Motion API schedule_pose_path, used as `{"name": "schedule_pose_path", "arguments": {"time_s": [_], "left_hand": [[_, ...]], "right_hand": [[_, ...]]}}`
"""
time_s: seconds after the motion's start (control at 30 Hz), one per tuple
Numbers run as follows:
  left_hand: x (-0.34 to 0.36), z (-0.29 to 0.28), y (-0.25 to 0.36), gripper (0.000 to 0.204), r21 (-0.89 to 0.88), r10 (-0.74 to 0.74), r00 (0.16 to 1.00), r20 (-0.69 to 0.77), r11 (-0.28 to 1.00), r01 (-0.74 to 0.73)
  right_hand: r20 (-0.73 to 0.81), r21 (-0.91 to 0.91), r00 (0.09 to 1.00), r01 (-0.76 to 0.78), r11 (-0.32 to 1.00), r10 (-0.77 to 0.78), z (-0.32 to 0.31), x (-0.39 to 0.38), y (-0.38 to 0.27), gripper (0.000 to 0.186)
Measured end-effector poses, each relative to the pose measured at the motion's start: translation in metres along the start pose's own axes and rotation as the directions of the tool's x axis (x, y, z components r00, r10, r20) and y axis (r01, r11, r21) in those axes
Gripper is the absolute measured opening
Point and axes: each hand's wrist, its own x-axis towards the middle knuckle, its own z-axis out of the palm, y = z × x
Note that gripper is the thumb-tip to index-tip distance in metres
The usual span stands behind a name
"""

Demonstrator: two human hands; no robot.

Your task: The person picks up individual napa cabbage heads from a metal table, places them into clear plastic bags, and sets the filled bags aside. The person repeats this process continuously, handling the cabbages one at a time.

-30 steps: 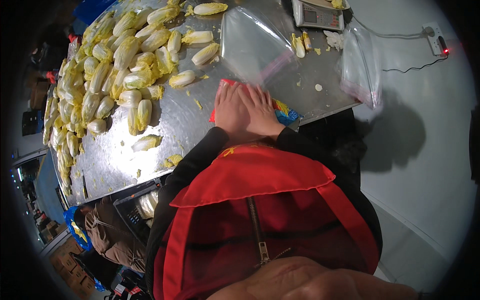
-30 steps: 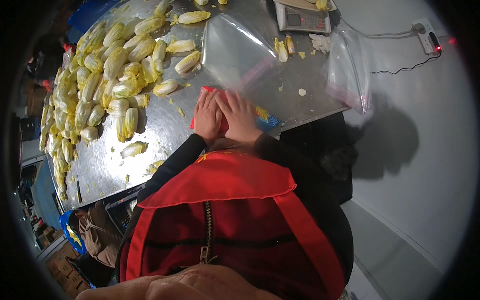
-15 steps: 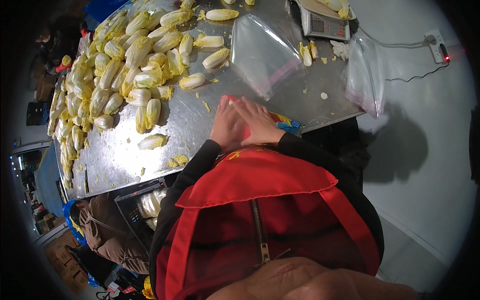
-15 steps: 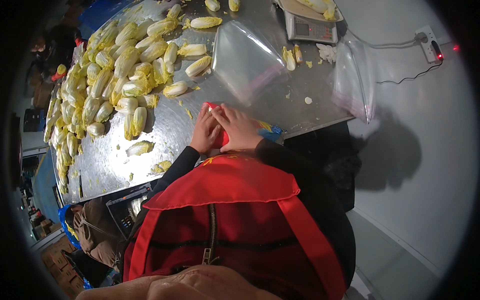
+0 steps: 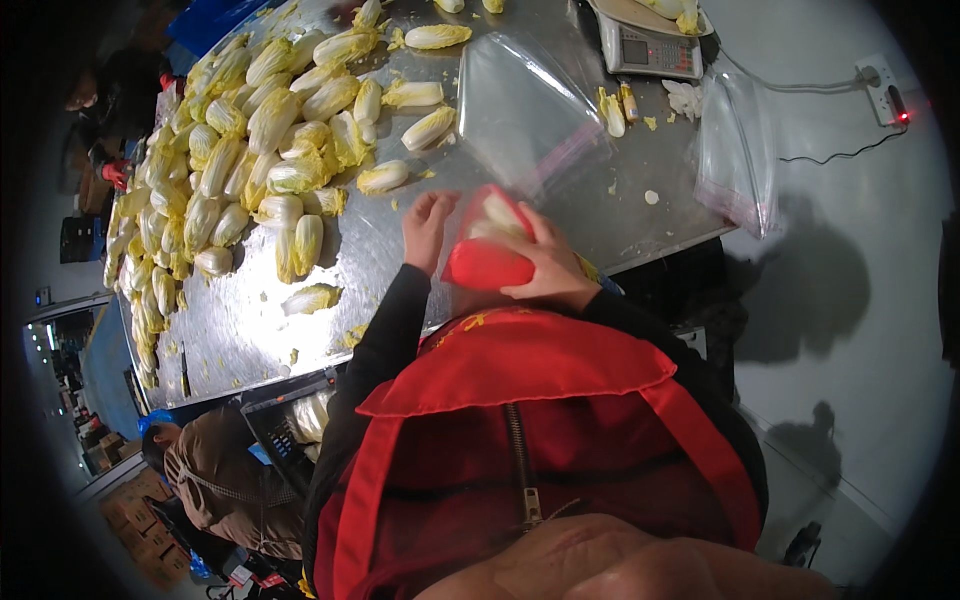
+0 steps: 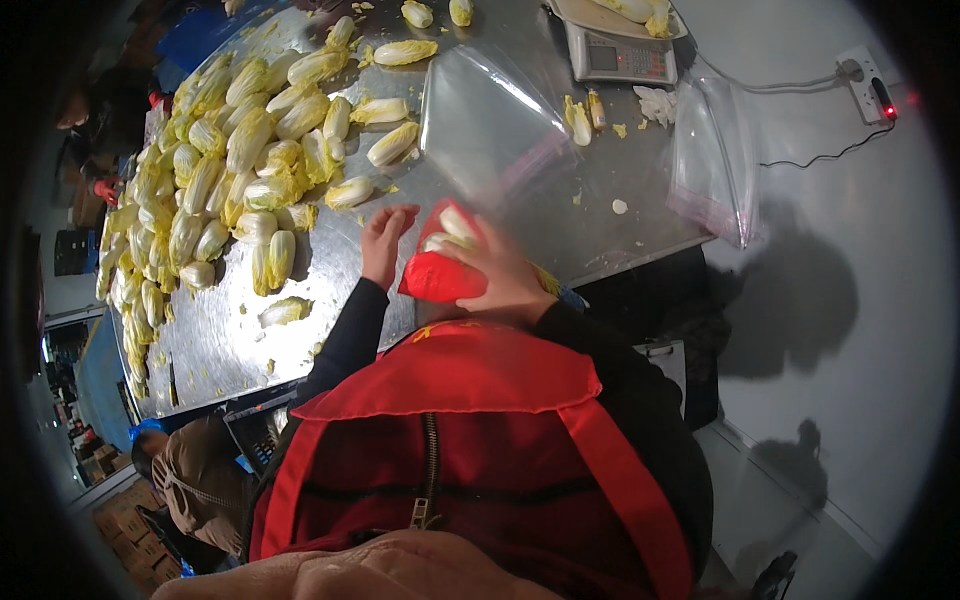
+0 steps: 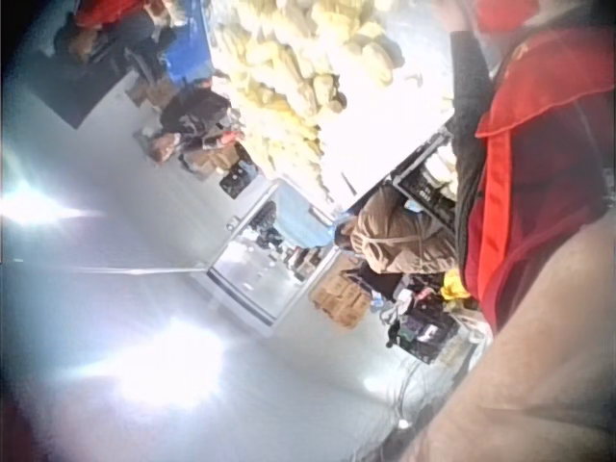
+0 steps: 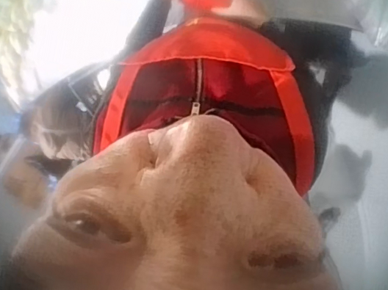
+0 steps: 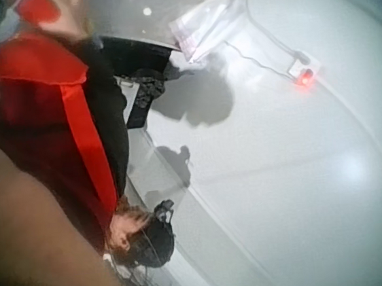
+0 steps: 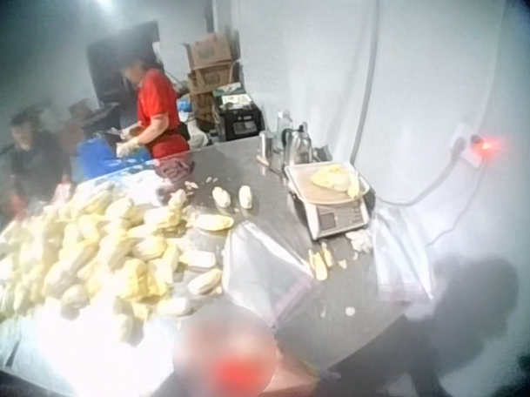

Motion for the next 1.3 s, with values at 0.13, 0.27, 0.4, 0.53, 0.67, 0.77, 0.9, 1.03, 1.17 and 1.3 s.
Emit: {"name": "schedule_pose_path", "arguments": {"time_s": [0.13,0.27,0.4,0.53,0.67,0.77,0.9,1.03,1.17,1.3], "left_hand": [[0.071,0.019,0.020,0.028,0.210,-0.044,0.999,0.007,0.977,0.042],[0.135,0.040,-0.003,0.047,0.678,0.286,0.957,0.057,0.692,-0.247],[0.147,0.083,-0.002,0.053,0.853,0.202,0.874,0.442,0.207,-0.479],[0.139,0.089,-0.018,0.038,0.694,0.091,0.689,0.719,-0.042,-0.718],[0.158,0.074,0.001,0.034,0.727,0.193,0.724,0.663,0.063,-0.683],[0.165,0.072,0.030,0.034,0.794,0.177,0.775,0.607,-0.074,-0.604],[0.151,0.114,0.024,0.024,0.699,0.154,0.775,0.613,0.351,-0.623],[0.144,0.128,-0.004,0.018,0.776,0.171,0.831,0.530,0.298,-0.556],[0.157,0.114,-0.009,0.017,0.746,0.136,0.798,0.587,0.293,-0.598],[0.163,0.099,-0.008,0.016,0.705,0.137,0.783,0.606,0.364,-0.609]], "right_hand": [[-0.219,0.041,0.962,-0.157,0.987,0.162,-0.020,-0.019,0.038,0.081],[-0.416,0.041,0.850,-0.337,0.941,0.323,-0.039,-0.026,0.059,0.079],[-0.494,0.059,0.779,-0.414,0.909,0.387,-0.032,-0.032,0.073,0.076],[-0.456,-0.027,0.808,-0.432,0.902,0.373,-0.025,-0.031,0.077,0.076],[-0.437,-0.059,0.798,-0.487,0.871,0.416,-0.028,-0.027,0.071,0.075],[-0.434,0.006,0.775,-0.507,0.862,0.459,-0.030,-0.029,0.065,0.076],[-0.456,0.039,0.780,-0.463,0.885,0.428,-0.025,-0.038,0.061,0.077],[-0.446,0.091,0.751,-0.503,0.860,0.486,-0.025,-0.043,0.050,0.077],[-0.466,0.174,0.712,-0.509,0.843,0.525,-0.021,-0.051,0.047,0.078],[-0.444,0.237,0.730,-0.464,0.854,0.520,-0.025,-0.045,0.032,0.078]]}}
